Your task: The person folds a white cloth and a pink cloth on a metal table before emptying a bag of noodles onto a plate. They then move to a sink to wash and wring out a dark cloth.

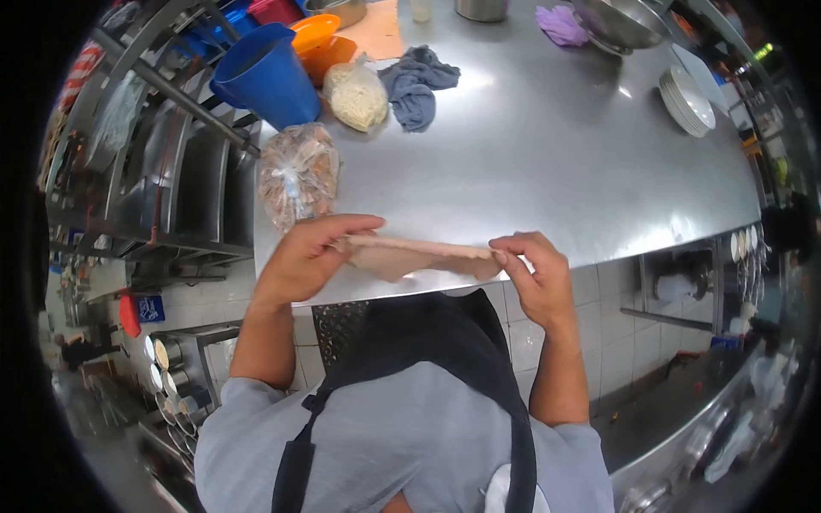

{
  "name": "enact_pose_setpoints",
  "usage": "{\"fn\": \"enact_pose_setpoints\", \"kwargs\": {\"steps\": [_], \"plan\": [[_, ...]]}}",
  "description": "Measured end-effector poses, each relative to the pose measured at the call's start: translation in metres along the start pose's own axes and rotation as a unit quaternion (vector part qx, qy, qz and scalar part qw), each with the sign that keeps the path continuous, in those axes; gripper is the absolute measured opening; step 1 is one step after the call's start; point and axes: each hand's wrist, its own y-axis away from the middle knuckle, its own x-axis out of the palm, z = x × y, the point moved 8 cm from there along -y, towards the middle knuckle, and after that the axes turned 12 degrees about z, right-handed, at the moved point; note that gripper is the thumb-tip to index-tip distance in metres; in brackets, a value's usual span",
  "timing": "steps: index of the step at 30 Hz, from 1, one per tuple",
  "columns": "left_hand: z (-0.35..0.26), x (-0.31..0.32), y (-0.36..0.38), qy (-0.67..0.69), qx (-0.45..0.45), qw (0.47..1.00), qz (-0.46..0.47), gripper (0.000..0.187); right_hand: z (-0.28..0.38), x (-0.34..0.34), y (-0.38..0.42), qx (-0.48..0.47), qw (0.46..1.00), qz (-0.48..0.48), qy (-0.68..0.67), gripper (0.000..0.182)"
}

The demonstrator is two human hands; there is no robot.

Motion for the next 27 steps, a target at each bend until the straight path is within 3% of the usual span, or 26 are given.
{"fn": "enact_pose_setpoints", "kwargs": {"steps": [3, 5, 10, 15, 16, 18, 20, 22, 24, 27], "plan": [[0.009, -0.014, -0.003, 0.011, -0.059, 0.998, -0.003, 0.027, 0.004, -0.022, -0.004, 0.053, 0.997, -0.05, -0.008, 0.009], [0.025, -0.035, -0.013, 0.063, -0.125, 0.989, -0.051, 0.022, 0.004, -0.036, -0.025, 0.058, 0.996, -0.072, 0.016, 0.01], [0.053, -0.078, -0.072, 0.08, -0.067, 0.991, -0.089, 0.021, -0.001, -0.056, -0.088, 0.014, 0.999, -0.031, -0.015, 0.012], [0.03, -0.103, -0.073, -0.015, -0.019, 0.984, -0.177, 0.021, 0.023, -0.065, -0.103, -0.056, 0.997, -0.04, 0.036, 0.015], [0.027, -0.101, -0.067, -0.015, -0.022, 0.984, -0.178, 0.021, 0.027, -0.064, -0.1, -0.075, 0.993, -0.046, 0.074, 0.016], [0.03, -0.089, -0.048, -0.117, -0.123, 0.972, -0.164, 0.021, 0.018, -0.051, -0.088, -0.07, 0.991, -0.033, 0.108, 0.016], [0.046, -0.064, -0.028, -0.15, -0.167, 0.963, -0.146, 0.02, -0.004, -0.029, -0.066, -0.061, 0.987, -0.016, 0.148, 0.017], [0.072, -0.027, -0.005, -0.297, 0.007, 0.946, -0.129, 0.019, -0.043, 0.002, -0.035, -0.06, 0.985, 0.0, 0.161, 0.015], [0.109, 0.016, 0.022, -0.296, -0.073, 0.95, -0.07, 0.019, -0.064, 0.034, 0.002, -0.038, 0.983, 0.042, 0.173, 0.013], [0.132, 0.058, 0.057, -0.297, -0.057, 0.951, -0.067, 0.018, -0.097, 0.064, 0.048, 0.049, 0.988, 0.097, 0.108, 0.012]]}}
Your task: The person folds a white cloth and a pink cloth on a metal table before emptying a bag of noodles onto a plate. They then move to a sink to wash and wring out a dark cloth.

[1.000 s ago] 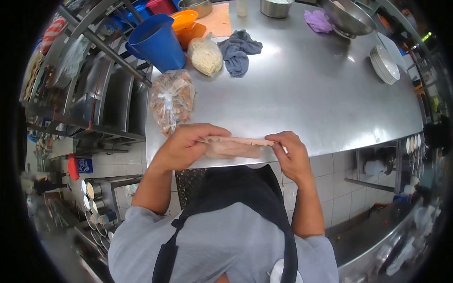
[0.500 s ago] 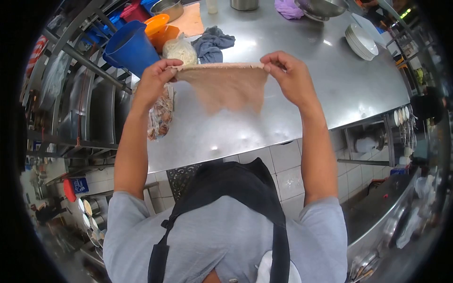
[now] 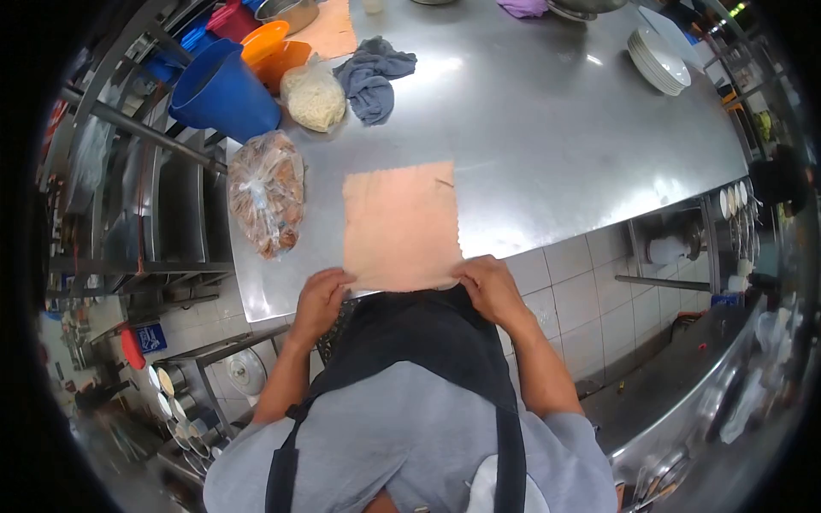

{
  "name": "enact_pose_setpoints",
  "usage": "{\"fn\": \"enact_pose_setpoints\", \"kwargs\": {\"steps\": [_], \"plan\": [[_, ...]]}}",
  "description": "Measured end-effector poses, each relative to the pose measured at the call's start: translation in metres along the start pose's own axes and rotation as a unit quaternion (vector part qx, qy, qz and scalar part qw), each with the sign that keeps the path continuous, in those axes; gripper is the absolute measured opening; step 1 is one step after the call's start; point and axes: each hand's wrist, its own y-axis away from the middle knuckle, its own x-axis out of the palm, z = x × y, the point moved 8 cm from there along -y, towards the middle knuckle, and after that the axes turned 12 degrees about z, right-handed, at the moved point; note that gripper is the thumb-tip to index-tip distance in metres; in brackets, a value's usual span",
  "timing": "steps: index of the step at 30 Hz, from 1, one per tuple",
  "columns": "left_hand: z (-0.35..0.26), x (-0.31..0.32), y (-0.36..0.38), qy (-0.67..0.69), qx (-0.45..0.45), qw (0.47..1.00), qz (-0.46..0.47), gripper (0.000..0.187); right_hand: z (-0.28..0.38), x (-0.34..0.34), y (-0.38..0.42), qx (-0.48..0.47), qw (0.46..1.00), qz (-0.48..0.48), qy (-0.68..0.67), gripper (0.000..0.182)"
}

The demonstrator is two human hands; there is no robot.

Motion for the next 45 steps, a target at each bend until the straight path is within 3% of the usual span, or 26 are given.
{"fn": "enact_pose_setpoints", "kwargs": {"steps": [2, 3, 6, 8, 12, 14, 15, 18, 21, 24, 26, 27, 28, 29, 30, 32, 33, 35, 38, 41, 43, 45], "plan": [[0.013, 0.004, 0.008, 0.09, -0.085, 0.992, -0.027, 0.017, 0.002, -0.005, 0.001, 0.015, 1.0, -0.007, 0.003, 0.01], [0.017, -0.002, -0.002, 0.102, -0.087, 0.99, -0.036, 0.017, 0.003, -0.016, -0.011, 0.005, 0.999, -0.02, 0.026, 0.01], [0.036, -0.037, -0.072, 0.029, -0.068, 0.996, -0.04, 0.02, 0.002, -0.052, -0.073, -0.037, 0.996, -0.078, 0.028, 0.015], [0.046, -0.052, -0.114, 0.102, -0.082, 0.988, -0.081, 0.023, -0.006, -0.066, -0.112, 0.022, 0.997, -0.08, -0.007, 0.027], [0.033, -0.063, -0.124, -0.009, -0.022, 0.992, -0.125, 0.025, -0.018, -0.066, -0.121, 0.009, 0.983, -0.164, 0.088, 0.034], [0.023, -0.035, -0.102, -0.085, -0.008, 0.996, -0.016, 0.026, -0.019, -0.04, -0.101, -0.019, 0.986, -0.095, 0.132, 0.036], [0.023, -0.029, -0.094, -0.085, -0.008, 0.996, -0.015, 0.026, -0.018, -0.035, -0.09, -0.019, 0.986, -0.095, 0.132, 0.036], [0.02, -0.008, -0.073, -0.123, 0.038, 0.991, -0.038, 0.023, -0.015, -0.014, -0.072, -0.051, 0.985, -0.034, 0.164, 0.026], [0.024, -0.013, -0.075, -0.138, 0.07, 0.986, -0.068, 0.018, -0.016, -0.013, -0.072, -0.082, 0.976, -0.056, 0.191, 0.017], [0.022, -0.035, -0.074, -0.115, 0.087, 0.986, -0.084, 0.014, -0.014, -0.031, -0.075, -0.092, 0.985, -0.1, 0.108, 0.01], [0.03, -0.054, -0.071, 0.072, 0.067, 0.991, -0.09, 0.01, -0.018, -0.05, -0.07, -0.04, 0.991, -0.12, -0.052, 0.008], [0.027, -0.057, -0.071, 0.072, 0.064, 0.991, -0.088, 0.01, -0.01, -0.055, -0.069, -0.037, 0.991, -0.117, -0.054, 0.008], [0.046, -0.052, -0.076, 0.244, -0.041, 0.967, -0.053, 0.01, -0.017, -0.054, -0.074, 0.02, 0.968, -0.077, -0.238, 0.008], [0.061, -0.037, -0.076, 0.404, -0.143, 0.903, -0.016, 0.011, -0.024, -0.044, -0.077, 0.076, 0.907, -0.035, -0.412, 0.009], [0.056, -0.035, -0.078, 0.404, -0.14, 0.904, -0.014, 0.011, -0.026, -0.037, -0.078, 0.101, 0.866, -0.043, -0.488, 0.011], [0.055, -0.026, -0.076, 0.546, -0.173, 0.815, -0.082, 0.013, -0.01, -0.03, -0.078, 0.117, 0.861, -0.05, -0.493, 0.011], [0.04, -0.024, -0.076, 0.547, -0.174, 0.815, -0.082, 0.013, 0.0, -0.023, -0.076, 0.136, 0.855, -0.052, -0.499, 0.011], [-0.008, -0.025, -0.077, 0.495, -0.152, 0.854, -0.056, 0.012, 0.041, -0.011, -0.081, 0.053, 0.871, -0.045, -0.487, 0.012], [-0.056, -0.014, -0.083, 0.557, -0.08, 0.825, -0.042, 0.013, 0.08, 0.002, -0.087, 0.011, 0.898, -0.036, -0.439, 0.015], [-0.054, -0.018, -0.08, 0.553, -0.072, 0.828, -0.052, 0.014, 0.096, -0.008, -0.082, 0.043, 0.912, -0.019, -0.408, 0.017], [-0.057, -0.022, -0.077, 0.556, -0.065, 0.827, -0.052, 0.014, 0.099, -0.007, -0.08, 0.005, 0.929, -0.023, -0.368, 0.018], [-0.058, -0.022, -0.072, 0.558, -0.059, 0.825, -0.06, 0.015, 0.111, -0.015, -0.08, -0.048, 0.974, -0.06, -0.212, 0.017]]}}
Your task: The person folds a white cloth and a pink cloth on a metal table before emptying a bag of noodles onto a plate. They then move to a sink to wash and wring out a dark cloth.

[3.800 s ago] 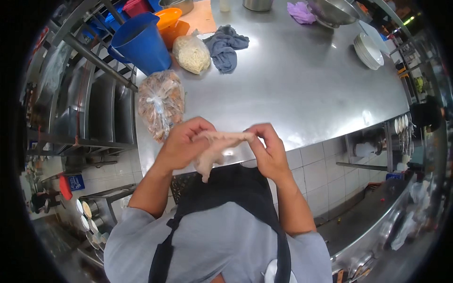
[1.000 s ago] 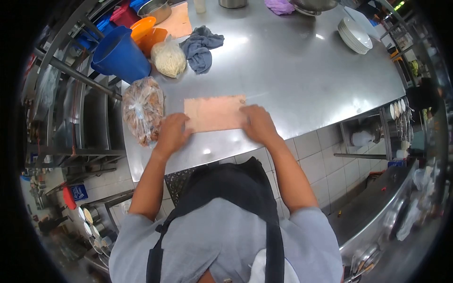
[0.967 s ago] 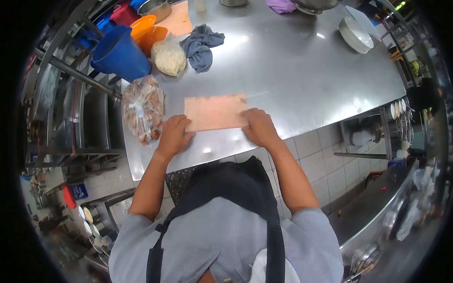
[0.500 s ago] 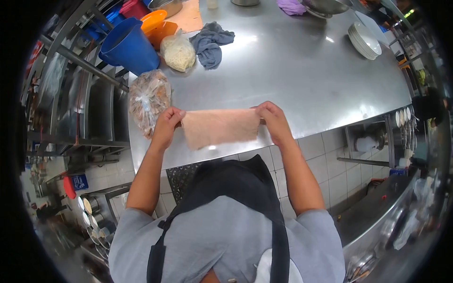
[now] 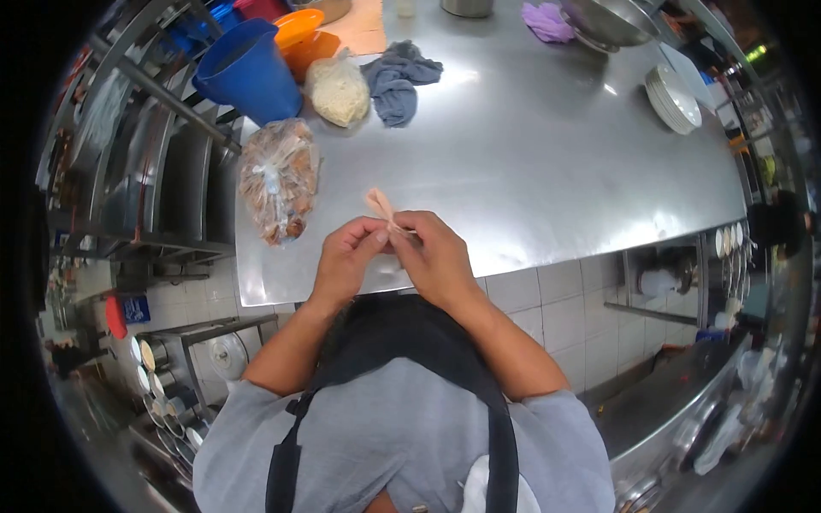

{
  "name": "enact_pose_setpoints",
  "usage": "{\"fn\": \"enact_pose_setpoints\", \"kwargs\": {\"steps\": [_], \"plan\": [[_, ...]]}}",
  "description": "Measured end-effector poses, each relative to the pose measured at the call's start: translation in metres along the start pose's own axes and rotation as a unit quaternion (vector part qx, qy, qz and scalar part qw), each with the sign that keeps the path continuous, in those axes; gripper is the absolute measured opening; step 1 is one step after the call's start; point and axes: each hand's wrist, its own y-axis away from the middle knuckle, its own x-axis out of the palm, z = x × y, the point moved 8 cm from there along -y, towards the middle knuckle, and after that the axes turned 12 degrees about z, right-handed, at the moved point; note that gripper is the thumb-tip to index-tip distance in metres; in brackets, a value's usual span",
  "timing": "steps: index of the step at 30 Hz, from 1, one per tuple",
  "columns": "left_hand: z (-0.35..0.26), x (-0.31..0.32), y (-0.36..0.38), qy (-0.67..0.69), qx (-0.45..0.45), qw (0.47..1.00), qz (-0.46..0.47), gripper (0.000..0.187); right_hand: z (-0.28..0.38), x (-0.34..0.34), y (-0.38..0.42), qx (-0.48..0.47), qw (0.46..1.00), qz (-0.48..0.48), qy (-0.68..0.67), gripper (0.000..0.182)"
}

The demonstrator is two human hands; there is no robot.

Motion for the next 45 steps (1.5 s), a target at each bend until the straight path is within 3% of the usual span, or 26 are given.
{"fn": "enact_pose_setpoints", "kwargs": {"steps": [4, 5, 6, 8, 10, 14, 16, 18, 20, 21, 23, 26, 33, 37, 39, 40, 42, 43, 45], "plan": [[-0.016, -0.012, 0.018, -0.141, 0.003, 0.99, -0.007, 0.019, 0.018, 0.009, -0.001, -0.051, 0.995, 0.036, 0.081, 0.018], [-0.05, -0.015, 0.027, -0.313, 0.122, 0.94, -0.058, 0.022, 0.021, 0.015, -0.004, -0.036, 0.994, 0.074, 0.078, 0.018], [-0.08, -0.008, 0.041, -0.472, 0.229, 0.845, -0.106, 0.025, 0.022, 0.022, -0.007, -0.02, 0.991, 0.111, 0.076, 0.018], [-0.085, -0.029, 0.051, -0.478, 0.242, 0.832, -0.145, 0.025, 0.028, 0.036, -0.018, -0.044, 0.986, 0.153, 0.053, 0.016], [-0.038, -0.063, 0.051, -0.39, 0.09, 0.916, 0.003, 0.018, 0.028, 0.057, -0.037, -0.021, 0.97, 0.235, 0.051, 0.017], [-0.035, -0.11, 0.094, -0.346, 0.031, 0.933, -0.1, 0.012, 0.032, 0.112, -0.101, -0.087, 0.945, 0.286, 0.132, 0.021], [-0.035, -0.135, 0.114, -0.334, 0.03, 0.93, -0.15, 0.011, 0.045, 0.149, -0.14, -0.151, 0.919, 0.251, 0.266, 0.025], [-0.031, -0.16, 0.135, -0.322, 0.027, 0.926, -0.196, 0.01, 0.033, 0.198, -0.181, -0.196, 0.901, 0.224, 0.317, 0.028], [-0.019, -0.198, 0.158, -0.211, 0.002, 0.934, -0.288, 0.011, 0.012, 0.241, -0.203, -0.219, 0.883, 0.192, 0.368, 0.027], [-0.024, -0.21, 0.161, -0.21, 0.002, 0.934, -0.288, 0.011, 0.016, 0.25, -0.207, -0.241, 0.862, 0.159, 0.416, 0.027], [-0.032, -0.239, 0.174, -0.106, 0.022, 0.929, -0.353, 0.014, 0.006, 0.251, -0.207, -0.206, 0.86, 0.17, 0.434, 0.026], [-0.05, -0.27, 0.17, -0.083, 0.013, 0.93, -0.358, 0.017, -0.007, 0.234, -0.191, -0.167, 0.857, 0.182, 0.452, 0.022], [-0.083, -0.3, 0.072, -0.086, 0.107, 0.951, -0.277, 0.019, -0.026, 0.148, -0.127, -0.097, 0.851, 0.14, 0.496, 0.021], [-0.042, -0.34, 0.016, 0.025, 0.108, 0.953, -0.283, 0.024, -0.035, 0.116, -0.11, -0.036, 0.862, 0.096, 0.496, 0.023], [-0.037, -0.359, 0.007, -0.301, 0.029, 0.885, -0.353, 0.028, -0.039, 0.105, -0.106, -0.014, 0.866, 0.071, 0.494, 0.025], [-0.033, -0.354, 0.0, -0.303, 0.034, 0.89, -0.338, 0.028, -0.038, 0.105, -0.105, -0.019, 0.867, 0.06, 0.495, 0.024], [-0.047, -0.323, 0.007, -0.578, 0.045, 0.719, -0.385, 0.03, -0.04, 0.103, -0.101, -0.011, 0.867, 0.037, 0.497, 0.024], [-0.039, -0.317, -0.002, -0.522, 0.016, 0.786, -0.332, 0.032, -0.038, 0.104, -0.1, -0.029, 0.875, 0.031, 0.482, 0.024], [-0.022, -0.289, -0.016, -0.553, 0.074, 0.783, -0.274, 0.033, -0.037, 0.105, -0.099, -0.048, 0.889, 0.03, 0.455, 0.027]]}}
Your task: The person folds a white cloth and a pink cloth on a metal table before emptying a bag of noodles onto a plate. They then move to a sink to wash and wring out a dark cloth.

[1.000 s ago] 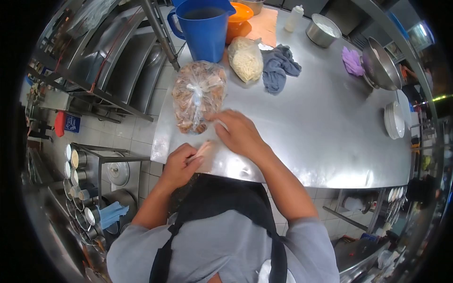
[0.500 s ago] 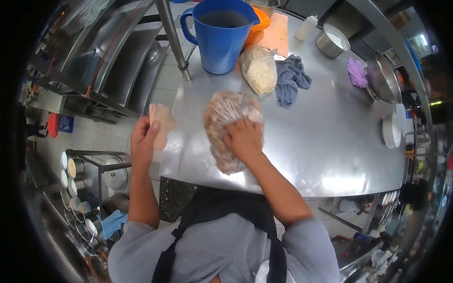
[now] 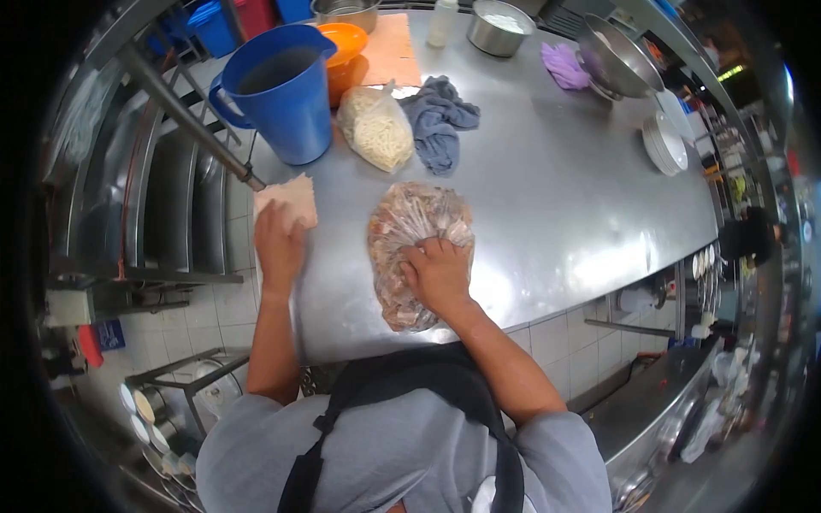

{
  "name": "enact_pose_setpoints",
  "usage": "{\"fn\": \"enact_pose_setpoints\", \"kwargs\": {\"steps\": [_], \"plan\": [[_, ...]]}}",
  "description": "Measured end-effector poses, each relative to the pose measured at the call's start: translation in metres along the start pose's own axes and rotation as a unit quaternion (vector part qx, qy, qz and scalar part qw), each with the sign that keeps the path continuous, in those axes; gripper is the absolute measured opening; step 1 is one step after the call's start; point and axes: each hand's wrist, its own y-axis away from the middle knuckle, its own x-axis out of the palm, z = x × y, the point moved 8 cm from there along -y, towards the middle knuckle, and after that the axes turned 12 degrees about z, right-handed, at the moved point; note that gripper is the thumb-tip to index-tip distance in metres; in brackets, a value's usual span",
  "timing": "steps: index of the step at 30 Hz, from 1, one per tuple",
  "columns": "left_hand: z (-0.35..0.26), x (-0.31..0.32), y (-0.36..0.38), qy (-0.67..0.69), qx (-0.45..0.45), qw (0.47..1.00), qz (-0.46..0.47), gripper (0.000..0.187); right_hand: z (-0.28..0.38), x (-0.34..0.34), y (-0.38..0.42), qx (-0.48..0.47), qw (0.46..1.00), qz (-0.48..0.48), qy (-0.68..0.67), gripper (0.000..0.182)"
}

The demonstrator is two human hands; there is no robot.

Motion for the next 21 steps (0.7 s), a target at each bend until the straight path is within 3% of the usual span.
{"fn": "enact_pose_setpoints", "kwargs": {"steps": [1, 3, 5, 9, 11, 14, 16, 18, 21], "plan": [[-0.02, 0.012, 0.005, -0.007, 0.077, 0.997, 0.007, 0.035, -0.001, -0.004, 0.0, 0.009, 1.0, -0.005, 0.001, 0.027], [-0.055, 0.041, 0.019, 0.039, 0.132, 0.989, 0.049, 0.036, -0.001, -0.004, 0.001, -0.006, 0.997, 0.055, -0.056, 0.036], [-0.111, 0.05, 0.033, 0.103, 0.201, 0.969, 0.102, 0.036, -0.002, -0.012, 0.006, -0.002, 0.993, 0.021, -0.118, 0.039], [-0.166, 0.07, 0.051, 0.077, 0.301, 0.937, 0.159, 0.038, -0.014, -0.029, 0.027, 0.03, 0.963, -0.052, -0.264, 0.048], [-0.16, 0.075, 0.038, 0.121, 0.236, 0.938, 0.225, 0.04, -0.032, -0.029, 0.048, 0.088, 0.948, -0.077, -0.296, 0.048], [-0.161, 0.073, -0.025, 0.041, 0.261, 0.952, 0.156, 0.041, -0.051, -0.046, 0.08, 0.131, 0.944, -0.115, -0.28, 0.05], [-0.167, 0.077, -0.075, -0.093, 0.279, 0.953, 0.071, 0.045, -0.06, -0.036, 0.104, 0.201, 0.934, -0.053, -0.29, 0.048], [-0.147, 0.108, -0.11, -0.135, 0.223, 0.958, 0.124, 0.048, -0.064, -0.033, 0.126, 0.218, 0.939, -0.044, -0.264, 0.047], [-0.15, 0.119, -0.111, -0.182, 0.226, 0.947, 0.139, 0.052, -0.069, -0.032, 0.15, 0.245, 0.935, -0.061, -0.249, 0.045]]}}
